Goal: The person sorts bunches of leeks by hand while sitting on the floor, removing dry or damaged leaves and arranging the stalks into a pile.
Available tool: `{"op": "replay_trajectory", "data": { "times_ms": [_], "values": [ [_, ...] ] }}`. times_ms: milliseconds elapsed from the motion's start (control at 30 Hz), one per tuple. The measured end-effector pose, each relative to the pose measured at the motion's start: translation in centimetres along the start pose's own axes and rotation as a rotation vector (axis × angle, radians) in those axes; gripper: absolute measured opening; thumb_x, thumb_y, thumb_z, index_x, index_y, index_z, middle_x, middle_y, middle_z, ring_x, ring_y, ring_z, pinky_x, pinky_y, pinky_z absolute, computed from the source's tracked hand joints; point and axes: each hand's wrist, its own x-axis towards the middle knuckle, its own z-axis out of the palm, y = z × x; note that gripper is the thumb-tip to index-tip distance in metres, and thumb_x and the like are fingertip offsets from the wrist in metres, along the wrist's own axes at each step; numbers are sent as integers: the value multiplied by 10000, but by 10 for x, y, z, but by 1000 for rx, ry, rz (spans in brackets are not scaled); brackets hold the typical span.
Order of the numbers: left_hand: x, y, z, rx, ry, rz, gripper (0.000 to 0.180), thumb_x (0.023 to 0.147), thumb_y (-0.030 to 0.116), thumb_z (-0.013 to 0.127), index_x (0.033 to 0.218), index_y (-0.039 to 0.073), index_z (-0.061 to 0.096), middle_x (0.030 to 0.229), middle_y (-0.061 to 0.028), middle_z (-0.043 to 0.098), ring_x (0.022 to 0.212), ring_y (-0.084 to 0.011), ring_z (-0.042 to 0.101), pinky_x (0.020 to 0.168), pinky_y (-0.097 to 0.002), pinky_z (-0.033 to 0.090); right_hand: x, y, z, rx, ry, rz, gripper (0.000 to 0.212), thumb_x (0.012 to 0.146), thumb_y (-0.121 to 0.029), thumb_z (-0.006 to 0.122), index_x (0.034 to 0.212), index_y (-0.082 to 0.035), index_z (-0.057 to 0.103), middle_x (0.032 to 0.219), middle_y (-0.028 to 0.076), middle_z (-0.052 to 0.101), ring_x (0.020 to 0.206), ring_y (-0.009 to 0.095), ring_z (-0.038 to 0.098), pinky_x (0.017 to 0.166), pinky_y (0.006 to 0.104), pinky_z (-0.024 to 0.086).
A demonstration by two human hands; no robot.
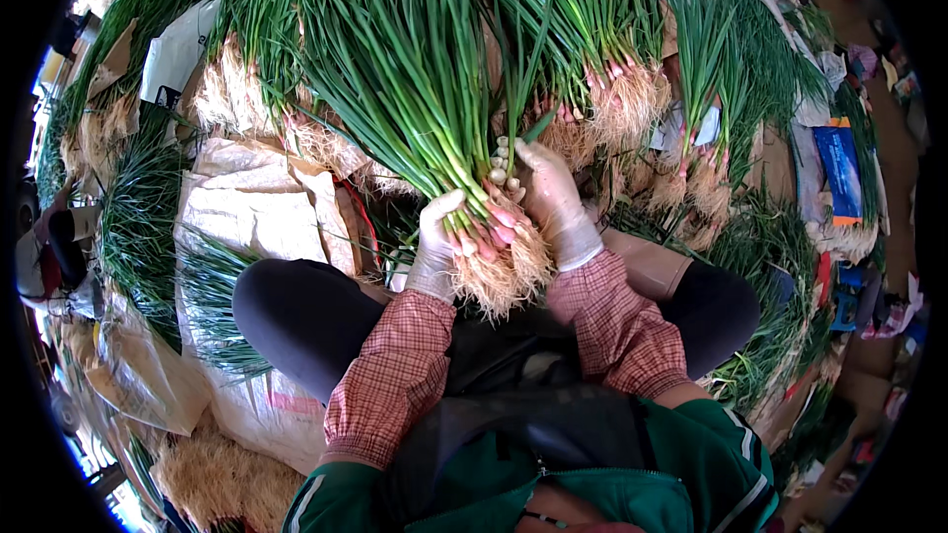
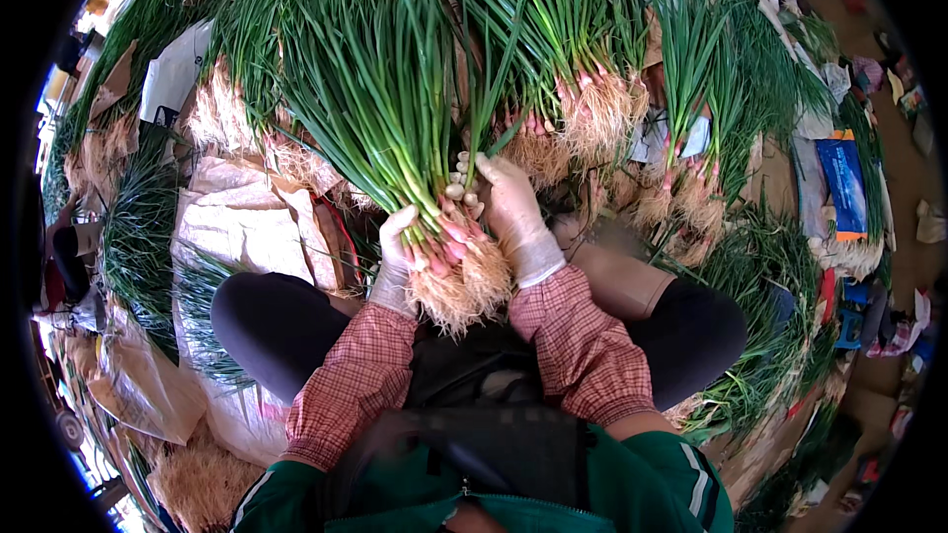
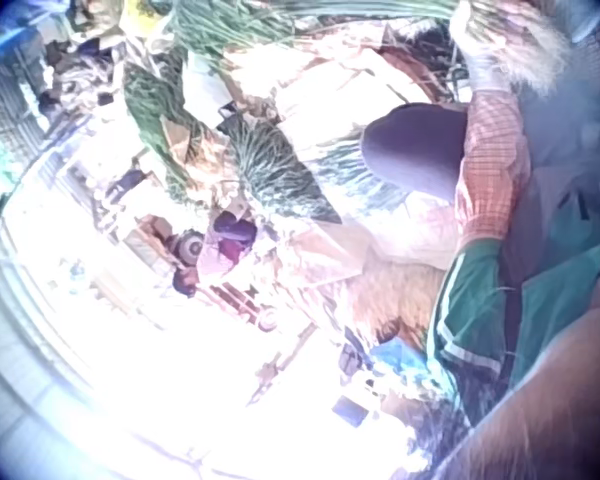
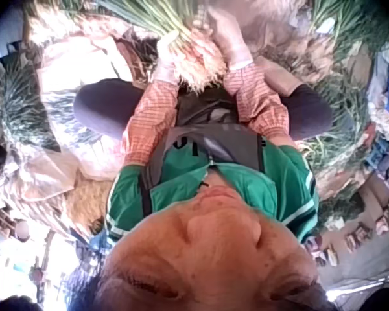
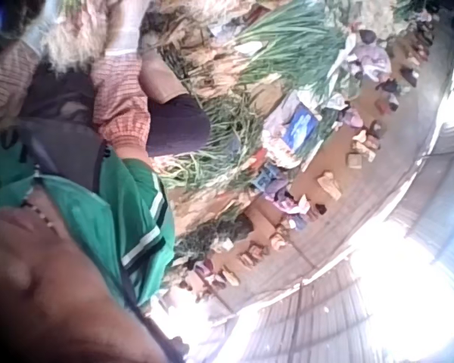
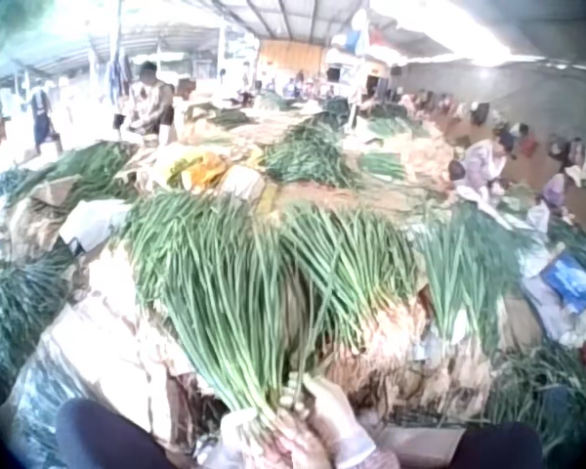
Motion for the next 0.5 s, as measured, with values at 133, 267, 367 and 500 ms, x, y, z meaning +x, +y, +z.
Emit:
{"op": "replay_trajectory", "data": {
  "times_ms": [133, 267, 367, 500],
  "values": [
    [-1, -7, -15, -42, -18, 72, 678, 797, 355, 569, 1247, -102, 348, 1145, -139, 464, 1055, -366, 479, 813, -524, 486, 9, 31, -11, 141, 54, 222, 173, 921, -135, 514, 891, 17, 590, 769, 75, 616, 538, 129, 557, 464, 242, 441],
    [4, 2, 35, -83, -111, 210, 821, 782, 403, 585, 1381, -46, 247, 1276, -150, 422, 1183, -327, 417, 943, -466, 416, 24, 16, -38, -1391, -171, -28, 197, 916, -176, 529, 913, -3, 625, 842, 99, 652, 678, 159, 595, 635, 295, 501],
    [3, 1, 7, 5, -59, 113, 698, 793, 384, 567, 1255, -96, 357, 1209, -239, 498, 996, -364, 555, 826, -445, 501, 47, -61, -38, -1828, 163, -682, 240, 939, -187, 485, 1088, -37, 598, 913, 138, 665, 784, 232, 649, 755, 352, 532],
    [15, -8, 19, -32, -74, 100, 717, 779, 335, 576, 1288, -120, 355, 1264, -275, 467, 1011, -361, 591, 873, -482, 504, 95, -134, -62, -2190, 413, -227, 189, 847, -202, 615, 928, -36, 654, 868, 132, 675, 745, 199, 646, 711, 381, 520]
  ]
}}
